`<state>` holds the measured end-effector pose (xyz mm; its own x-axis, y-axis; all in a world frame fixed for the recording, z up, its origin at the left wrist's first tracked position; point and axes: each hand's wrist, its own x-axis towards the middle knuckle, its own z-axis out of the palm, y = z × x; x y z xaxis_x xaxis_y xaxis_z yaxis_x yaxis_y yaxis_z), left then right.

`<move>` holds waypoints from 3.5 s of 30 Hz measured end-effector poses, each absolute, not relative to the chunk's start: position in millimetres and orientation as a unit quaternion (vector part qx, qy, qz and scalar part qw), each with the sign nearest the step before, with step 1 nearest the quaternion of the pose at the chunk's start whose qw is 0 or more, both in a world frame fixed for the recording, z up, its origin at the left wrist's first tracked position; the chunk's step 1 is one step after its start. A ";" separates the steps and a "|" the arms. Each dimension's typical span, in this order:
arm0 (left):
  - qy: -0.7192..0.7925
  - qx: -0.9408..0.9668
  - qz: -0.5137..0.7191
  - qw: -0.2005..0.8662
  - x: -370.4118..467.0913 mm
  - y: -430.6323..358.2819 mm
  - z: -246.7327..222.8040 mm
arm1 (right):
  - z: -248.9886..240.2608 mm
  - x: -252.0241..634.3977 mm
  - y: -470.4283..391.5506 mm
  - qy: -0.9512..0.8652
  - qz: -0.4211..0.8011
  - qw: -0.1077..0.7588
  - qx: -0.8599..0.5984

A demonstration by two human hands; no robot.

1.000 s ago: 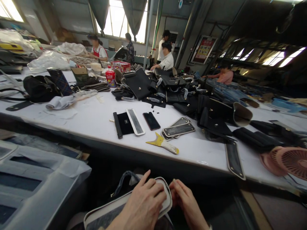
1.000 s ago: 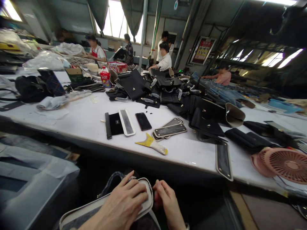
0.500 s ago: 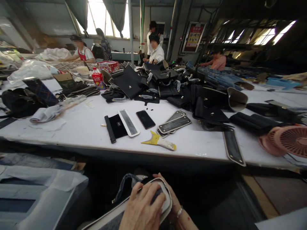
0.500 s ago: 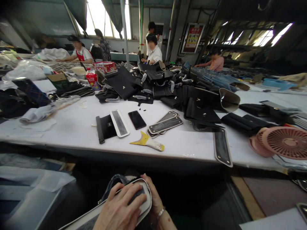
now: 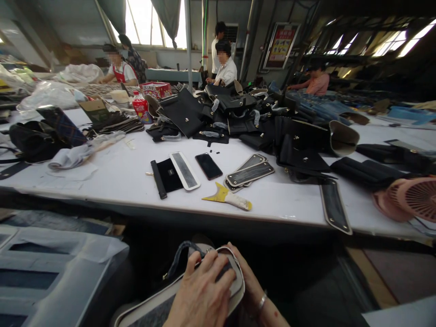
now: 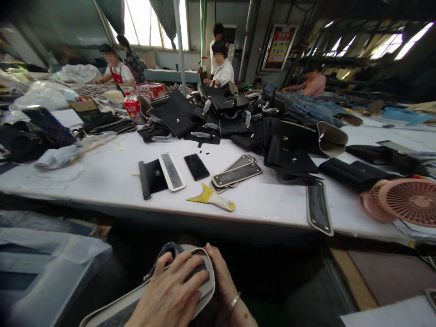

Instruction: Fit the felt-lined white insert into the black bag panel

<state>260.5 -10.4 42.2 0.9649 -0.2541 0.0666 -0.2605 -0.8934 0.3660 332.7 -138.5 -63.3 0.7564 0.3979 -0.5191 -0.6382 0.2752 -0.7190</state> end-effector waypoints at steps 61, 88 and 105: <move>-0.215 0.875 -0.093 0.423 337.1 21.9 24.2 | -22.9 290.1 -165.2 -0.027 0.029 0.605 -0.795; -0.141 0.877 -0.119 0.443 306.1 43.6 43.6 | -25.5 289.3 -171.5 -0.079 0.020 0.576 -0.813; -0.155 0.874 -0.129 0.441 318.9 34.3 37.5 | -6.7 298.8 -170.5 -0.128 0.017 0.535 -0.835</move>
<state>318.9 34.3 37.5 0.9181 -0.3861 -0.0892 -0.1575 -0.5623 0.8118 298.8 -170.5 -6.7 0.9668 0.2311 0.1092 0.1958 -0.3950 -0.8976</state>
